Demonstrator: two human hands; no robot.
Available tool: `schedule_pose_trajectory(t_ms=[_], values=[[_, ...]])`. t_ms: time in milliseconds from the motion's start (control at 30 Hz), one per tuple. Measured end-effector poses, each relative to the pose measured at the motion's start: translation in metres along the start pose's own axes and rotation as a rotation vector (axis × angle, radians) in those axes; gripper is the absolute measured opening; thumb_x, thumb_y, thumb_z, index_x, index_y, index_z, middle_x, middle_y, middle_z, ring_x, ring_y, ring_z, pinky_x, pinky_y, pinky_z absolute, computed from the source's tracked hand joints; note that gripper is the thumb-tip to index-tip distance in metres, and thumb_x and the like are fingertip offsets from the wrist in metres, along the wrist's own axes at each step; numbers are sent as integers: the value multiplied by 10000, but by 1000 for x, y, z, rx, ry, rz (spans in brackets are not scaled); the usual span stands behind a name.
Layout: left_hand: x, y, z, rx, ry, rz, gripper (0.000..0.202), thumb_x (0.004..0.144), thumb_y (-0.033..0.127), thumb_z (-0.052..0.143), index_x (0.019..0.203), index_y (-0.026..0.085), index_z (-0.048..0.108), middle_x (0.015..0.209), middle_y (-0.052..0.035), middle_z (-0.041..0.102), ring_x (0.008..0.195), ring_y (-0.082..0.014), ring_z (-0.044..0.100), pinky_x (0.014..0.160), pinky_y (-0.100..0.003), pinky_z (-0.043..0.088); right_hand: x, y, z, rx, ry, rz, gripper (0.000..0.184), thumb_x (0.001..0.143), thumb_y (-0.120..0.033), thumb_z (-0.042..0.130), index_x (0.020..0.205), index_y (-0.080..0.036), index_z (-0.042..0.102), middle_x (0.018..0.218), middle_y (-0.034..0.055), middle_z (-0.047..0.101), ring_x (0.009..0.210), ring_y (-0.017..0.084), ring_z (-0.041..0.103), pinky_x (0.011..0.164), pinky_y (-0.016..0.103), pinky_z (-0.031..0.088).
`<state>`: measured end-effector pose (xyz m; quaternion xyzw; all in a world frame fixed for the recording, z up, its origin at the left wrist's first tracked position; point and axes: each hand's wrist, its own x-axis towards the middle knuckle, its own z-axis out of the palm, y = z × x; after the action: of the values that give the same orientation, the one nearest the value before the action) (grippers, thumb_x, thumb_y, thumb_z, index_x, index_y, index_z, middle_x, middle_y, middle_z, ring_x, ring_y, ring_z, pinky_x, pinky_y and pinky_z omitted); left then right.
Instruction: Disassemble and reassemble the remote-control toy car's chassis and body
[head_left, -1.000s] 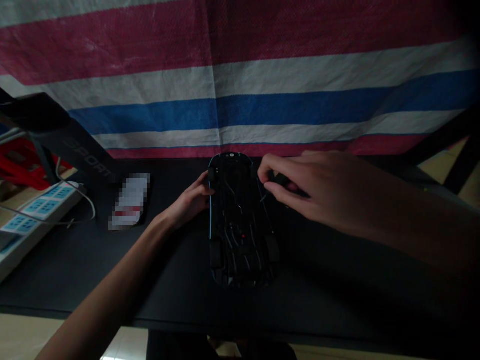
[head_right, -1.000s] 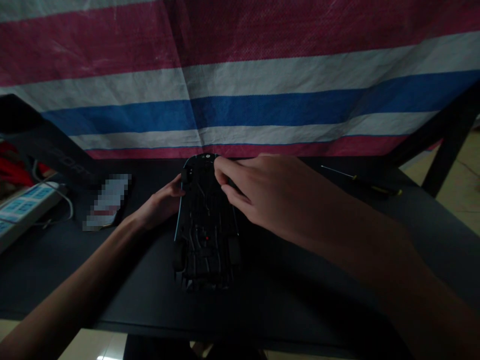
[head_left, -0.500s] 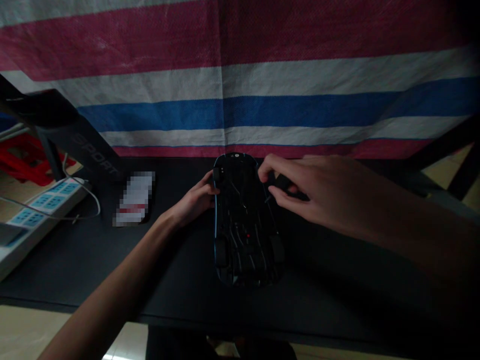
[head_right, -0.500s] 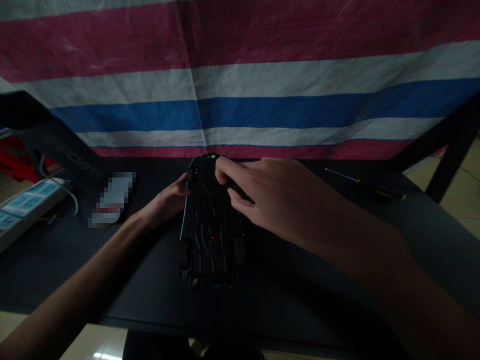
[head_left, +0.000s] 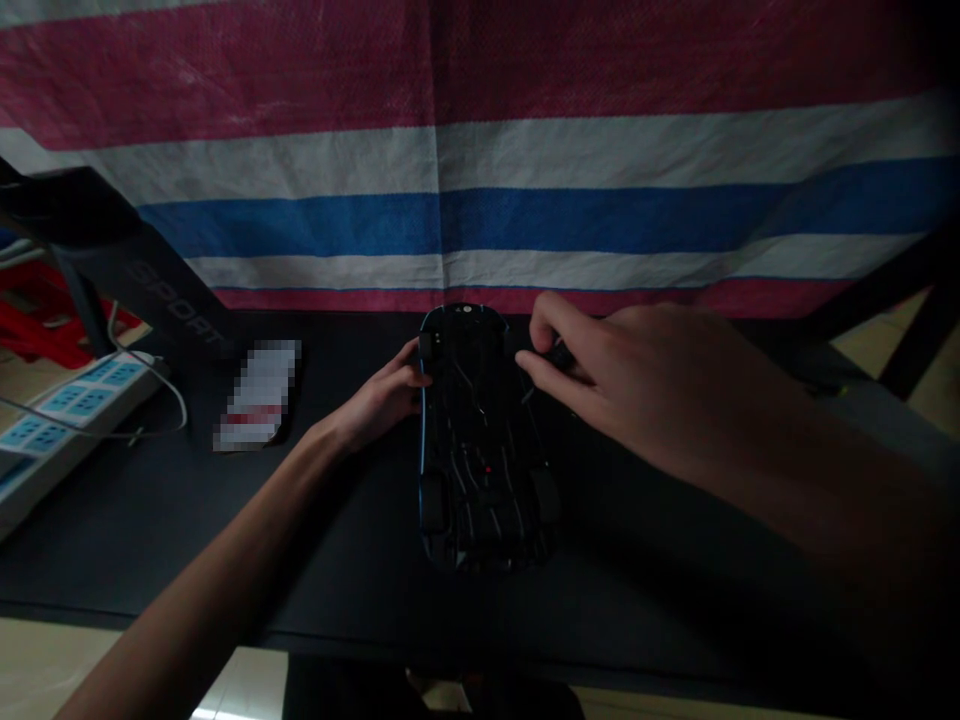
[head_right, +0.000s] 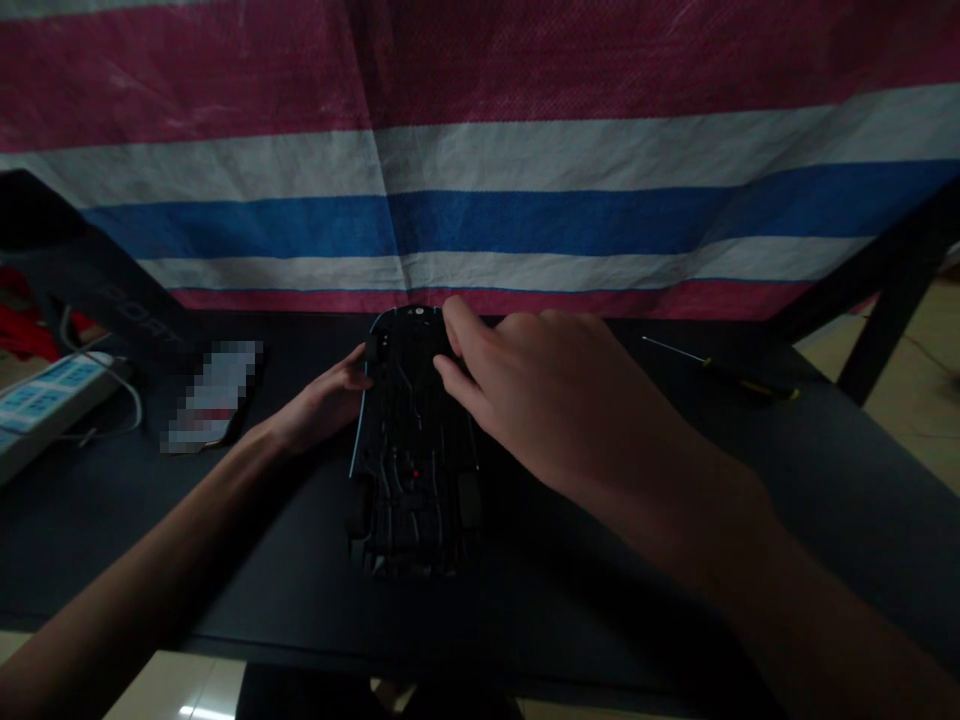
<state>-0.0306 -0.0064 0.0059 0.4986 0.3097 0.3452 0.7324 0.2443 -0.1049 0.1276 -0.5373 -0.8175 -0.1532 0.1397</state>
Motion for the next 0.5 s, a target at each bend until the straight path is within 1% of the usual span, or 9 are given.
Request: schedule_pose_trajectory(t_ms=[67,133,200,267,333,500], values=[[0,0,0,9,-1,3,647,885,253,711,1519,307,594,1377,-54,694,1142,-262,648,990,-410,529,0,3,0,47,-12,-14,178,1098,-343,547,1152,-223,666,712,26,703,574,198,588,584,339,225],[1,-1,-1,16,-4,10,649,892,257,708,1528,307,594,1384,-57,697,1158,-268,649,1007,-418,522,0,7,-2,125,-48,-61,150,1065,-282,569,1174,-223,653,771,20,729,618,192,624,596,332,257],[1,-2,-2,14,-5,14,652,889,262,709,1530,301,596,1394,-63,698,1173,-273,647,1009,-418,520,0,10,-3,155,-77,-107,152,1065,-270,576,1185,-224,656,774,10,724,619,186,622,605,329,264],[3,-4,-3,9,-2,18,658,882,268,710,1529,298,597,1390,-67,701,1182,-276,647,1005,-414,521,-2,10,-4,112,-72,-129,160,1092,-297,568,1190,-227,672,740,8,706,597,189,595,606,337,243],[3,-6,-4,8,4,25,670,874,274,715,1532,296,592,1374,-70,705,1174,-273,650,993,-410,526,-3,7,-4,34,-38,-125,181,1114,-337,556,1177,-228,686,723,22,702,588,199,582,607,345,216],[2,-5,-3,16,-6,29,655,885,266,706,1529,299,590,1388,-67,713,1142,-269,660,977,-415,535,-2,-7,-4,-87,-3,-27,269,1146,-399,509,1087,-216,697,689,60,698,557,213,568,604,355,187]])
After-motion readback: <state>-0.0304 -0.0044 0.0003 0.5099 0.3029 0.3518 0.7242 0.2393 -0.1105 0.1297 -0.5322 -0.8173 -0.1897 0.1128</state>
